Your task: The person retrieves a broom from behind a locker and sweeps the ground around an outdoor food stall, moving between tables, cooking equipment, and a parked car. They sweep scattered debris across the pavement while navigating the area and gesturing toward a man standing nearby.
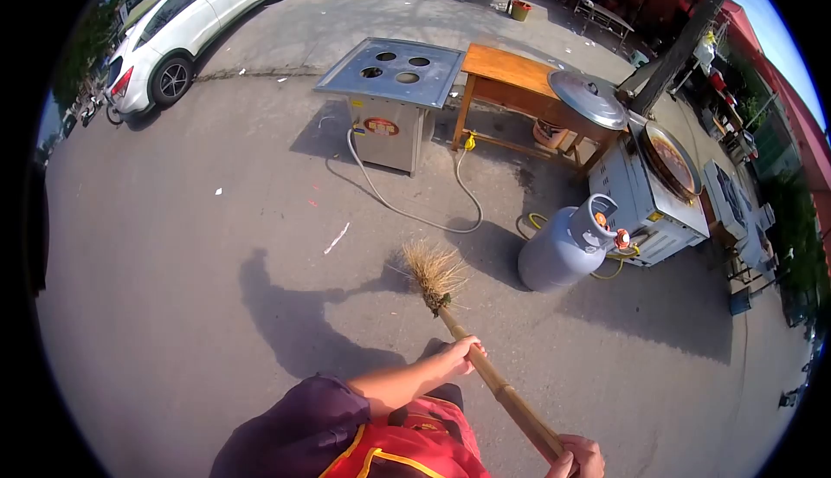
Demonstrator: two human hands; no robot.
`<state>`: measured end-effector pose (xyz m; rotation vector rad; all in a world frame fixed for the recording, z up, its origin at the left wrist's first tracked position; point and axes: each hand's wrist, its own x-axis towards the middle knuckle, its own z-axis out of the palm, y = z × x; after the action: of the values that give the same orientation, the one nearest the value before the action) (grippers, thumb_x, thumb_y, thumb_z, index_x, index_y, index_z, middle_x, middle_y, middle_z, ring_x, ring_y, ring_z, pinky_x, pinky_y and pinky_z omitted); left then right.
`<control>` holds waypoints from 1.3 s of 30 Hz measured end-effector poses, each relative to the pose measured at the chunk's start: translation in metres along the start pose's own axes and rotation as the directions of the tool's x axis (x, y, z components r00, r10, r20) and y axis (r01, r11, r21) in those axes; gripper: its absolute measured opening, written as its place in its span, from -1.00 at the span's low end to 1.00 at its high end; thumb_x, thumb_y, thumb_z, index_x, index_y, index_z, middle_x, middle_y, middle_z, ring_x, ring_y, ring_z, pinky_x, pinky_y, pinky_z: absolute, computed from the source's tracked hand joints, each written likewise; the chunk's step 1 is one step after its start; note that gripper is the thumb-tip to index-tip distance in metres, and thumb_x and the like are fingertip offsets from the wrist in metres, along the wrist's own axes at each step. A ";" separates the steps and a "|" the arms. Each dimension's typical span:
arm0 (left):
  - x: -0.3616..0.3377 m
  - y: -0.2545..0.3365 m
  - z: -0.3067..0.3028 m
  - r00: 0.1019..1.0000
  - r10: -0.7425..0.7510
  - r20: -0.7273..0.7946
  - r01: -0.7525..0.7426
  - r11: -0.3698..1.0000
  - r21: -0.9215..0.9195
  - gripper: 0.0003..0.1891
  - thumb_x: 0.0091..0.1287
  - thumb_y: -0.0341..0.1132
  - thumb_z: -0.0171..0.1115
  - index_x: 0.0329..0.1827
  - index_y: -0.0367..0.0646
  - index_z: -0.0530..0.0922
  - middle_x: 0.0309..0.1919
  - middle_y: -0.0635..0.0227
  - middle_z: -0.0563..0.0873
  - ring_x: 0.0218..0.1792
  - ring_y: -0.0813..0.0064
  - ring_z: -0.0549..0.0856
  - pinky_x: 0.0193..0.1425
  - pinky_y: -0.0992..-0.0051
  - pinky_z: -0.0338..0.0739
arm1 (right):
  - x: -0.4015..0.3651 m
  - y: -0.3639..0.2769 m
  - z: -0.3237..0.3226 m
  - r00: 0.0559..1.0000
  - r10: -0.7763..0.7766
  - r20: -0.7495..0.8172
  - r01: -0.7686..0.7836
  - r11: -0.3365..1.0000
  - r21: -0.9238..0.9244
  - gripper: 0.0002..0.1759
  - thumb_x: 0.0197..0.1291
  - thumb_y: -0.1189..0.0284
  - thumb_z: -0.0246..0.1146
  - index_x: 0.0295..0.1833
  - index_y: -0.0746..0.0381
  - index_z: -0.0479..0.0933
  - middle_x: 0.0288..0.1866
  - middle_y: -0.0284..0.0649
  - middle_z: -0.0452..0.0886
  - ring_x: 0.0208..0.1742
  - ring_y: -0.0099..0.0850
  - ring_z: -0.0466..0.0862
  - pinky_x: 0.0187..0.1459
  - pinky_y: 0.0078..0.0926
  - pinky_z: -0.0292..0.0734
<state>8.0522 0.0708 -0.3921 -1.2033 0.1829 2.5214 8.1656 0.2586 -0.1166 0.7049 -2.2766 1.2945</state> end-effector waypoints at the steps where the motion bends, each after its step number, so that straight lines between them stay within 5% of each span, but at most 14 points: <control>1: 0.018 0.020 -0.016 0.997 0.023 -0.077 -0.025 0.999 -0.024 -0.91 0.04 -0.42 0.07 -0.52 -0.18 0.35 -0.62 0.29 0.45 -0.54 0.41 0.50 -0.26 0.32 0.51 | 0.000 0.031 0.009 0.942 0.336 0.016 -0.336 0.940 0.064 -0.76 0.18 0.35 -0.07 -0.24 0.29 0.41 -0.31 -0.12 0.50 -0.26 -0.32 0.47 -0.20 -0.37 0.35; 2: 0.034 0.048 -0.031 0.987 0.009 -0.160 -0.021 0.997 -0.071 -0.92 0.06 -0.41 0.06 -0.49 -0.18 0.35 -0.64 0.29 0.44 -0.56 0.39 0.50 -0.32 0.32 0.53 | 0.003 0.058 0.030 0.873 0.487 -0.014 -0.446 0.810 0.381 -0.80 0.18 0.41 -0.06 -0.24 0.27 0.43 -0.30 -0.17 0.51 -0.23 -0.36 0.47 -0.16 -0.42 0.34; 4: 0.037 0.104 -0.044 0.937 0.194 -0.291 -0.218 0.975 -0.052 -0.88 0.09 -0.38 0.02 -0.55 -0.15 0.30 -0.67 0.32 0.40 -0.63 0.40 0.45 -0.44 0.33 0.51 | 0.009 0.124 0.066 0.912 0.387 0.134 -0.385 0.922 -0.040 -0.84 0.15 0.48 -0.02 -0.26 0.24 0.47 -0.32 -0.22 0.52 -0.22 -0.42 0.48 -0.16 -0.50 0.36; 8: 0.050 0.181 -0.035 0.854 0.358 -0.377 -0.410 0.910 -0.063 -0.84 0.08 -0.39 0.00 -0.62 -0.11 0.27 -0.70 0.40 0.34 -0.66 0.46 0.38 -0.49 0.41 0.42 | 0.096 0.109 0.088 0.727 0.640 0.249 -0.687 0.685 0.245 -0.73 0.20 0.33 -0.07 -0.26 0.25 0.47 -0.44 -0.27 0.50 -0.51 -0.52 0.45 -0.46 -0.58 0.37; 11: 0.024 0.172 0.053 0.899 0.340 -0.276 -0.393 0.904 -0.170 -0.86 0.04 -0.41 0.02 -0.62 -0.12 0.27 -0.70 0.40 0.35 -0.64 0.47 0.39 -0.44 0.42 0.43 | 0.145 0.145 0.055 0.661 0.693 0.287 -0.744 0.656 0.127 -0.63 0.23 0.25 -0.16 -0.30 0.26 0.48 -0.41 -0.25 0.49 -0.50 -0.51 0.42 -0.43 -0.56 0.34; 17: 0.019 0.123 0.200 0.994 0.076 0.080 -0.060 0.979 -0.193 -0.91 0.07 -0.46 0.04 -0.53 -0.22 0.33 -0.61 0.31 0.44 -0.51 0.41 0.48 -0.15 0.38 0.48 | 0.245 0.138 -0.025 0.947 0.302 -0.110 -0.276 0.940 0.200 -0.71 0.20 0.43 -0.13 -0.47 0.24 0.45 -0.45 -0.20 0.54 -0.40 -0.42 0.51 -0.24 -0.41 0.39; 21: 0.050 0.128 0.216 0.991 -0.112 0.075 0.121 0.985 -0.125 -0.91 0.09 -0.42 0.04 -0.52 -0.20 0.36 -0.57 0.30 0.50 -0.42 0.40 0.53 -0.15 0.43 0.48 | 0.271 0.107 -0.008 0.986 0.164 -0.017 -0.159 0.973 0.170 -0.78 0.16 0.48 -0.08 -0.47 0.24 0.44 -0.43 -0.20 0.52 -0.34 -0.41 0.50 -0.16 -0.40 0.33; 25: 0.092 0.187 0.165 0.966 -0.258 -0.032 0.256 0.965 -0.060 -0.92 0.04 -0.45 0.08 -0.53 -0.20 0.36 -0.59 0.34 0.49 -0.47 0.41 0.53 -0.21 0.47 0.49 | 0.269 0.114 0.065 0.924 0.345 0.162 -0.355 0.934 0.037 -0.75 0.18 0.46 -0.13 -0.41 0.26 0.44 -0.35 -0.19 0.49 -0.25 -0.39 0.44 -0.17 -0.48 0.30; 28: 0.167 0.270 0.060 0.970 -0.118 -0.214 0.088 0.986 -0.144 -0.92 0.06 -0.42 0.04 -0.51 -0.22 0.34 -0.66 0.32 0.46 -0.55 0.37 0.52 -0.37 0.41 0.48 | 0.291 0.105 0.126 0.885 0.388 0.257 -0.419 0.905 0.079 -0.78 0.15 0.49 -0.14 -0.34 0.26 0.44 -0.37 -0.20 0.48 -0.26 -0.40 0.44 -0.17 -0.48 0.31; 29: 0.180 0.308 0.006 0.991 -0.111 0.075 0.123 0.975 -0.187 -0.94 0.07 -0.44 0.02 -0.45 -0.22 0.33 -0.60 0.31 0.47 -0.50 0.37 0.52 -0.31 0.44 0.48 | 0.296 0.107 0.147 0.885 0.326 0.332 -0.318 0.945 -0.080 -0.77 0.14 0.49 -0.15 -0.30 0.25 0.44 -0.38 -0.19 0.49 -0.27 -0.35 0.46 -0.19 -0.47 0.32; 30: 0.140 0.324 0.004 0.948 0.290 0.131 -0.315 0.916 0.249 -0.93 0.04 -0.46 0.04 -0.49 -0.19 0.32 -0.64 0.31 0.45 -0.56 0.36 0.50 -0.39 0.42 0.47 | 0.300 0.111 0.170 0.866 0.309 0.394 -0.280 0.951 -0.130 -0.77 0.14 0.47 -0.14 -0.31 0.25 0.45 -0.40 -0.20 0.49 -0.30 -0.36 0.46 -0.22 -0.47 0.33; 31: 0.081 0.339 0.030 0.740 0.575 0.349 -0.655 0.500 0.566 -0.91 0.00 -0.47 0.06 -0.52 -0.17 0.31 -0.67 0.31 0.43 -0.61 0.36 0.47 -0.46 0.39 0.47 | 0.303 0.114 0.194 0.836 0.316 0.448 -0.290 0.948 -0.128 -0.77 0.13 0.45 -0.13 -0.31 0.25 0.45 -0.41 -0.20 0.50 -0.33 -0.37 0.47 -0.25 -0.47 0.34; 37: 0.044 0.477 0.046 0.839 0.513 -0.183 -0.537 0.836 -0.118 -0.88 0.02 -0.43 0.00 -0.62 -0.12 0.27 -0.73 0.41 0.33 -0.66 0.48 0.37 -0.43 0.43 0.43 | 0.318 0.135 0.296 0.659 0.445 0.606 -0.578 0.816 0.029 -0.74 0.09 0.35 -0.10 -0.33 0.25 0.45 -0.50 -0.21 0.52 -0.51 -0.43 0.51 -0.43 -0.48 0.40; 39: 0.033 0.497 0.042 0.848 0.464 -0.254 -0.523 0.808 -0.271 -0.87 0.02 -0.42 -0.02 -0.64 -0.11 0.26 -0.74 0.43 0.32 -0.66 0.50 0.36 -0.42 0.44 0.42 | 0.338 0.134 0.311 0.656 0.419 0.628 -0.418 0.894 -0.160 -0.72 0.09 0.34 -0.10 -0.28 0.24 0.47 -0.51 -0.14 0.56 -0.46 -0.33 0.59 -0.35 -0.40 0.46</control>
<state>7.8249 -0.3745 -0.4054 -1.7057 0.1320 2.9806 7.7840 -0.0280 -0.1538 0.7329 -3.1683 1.3899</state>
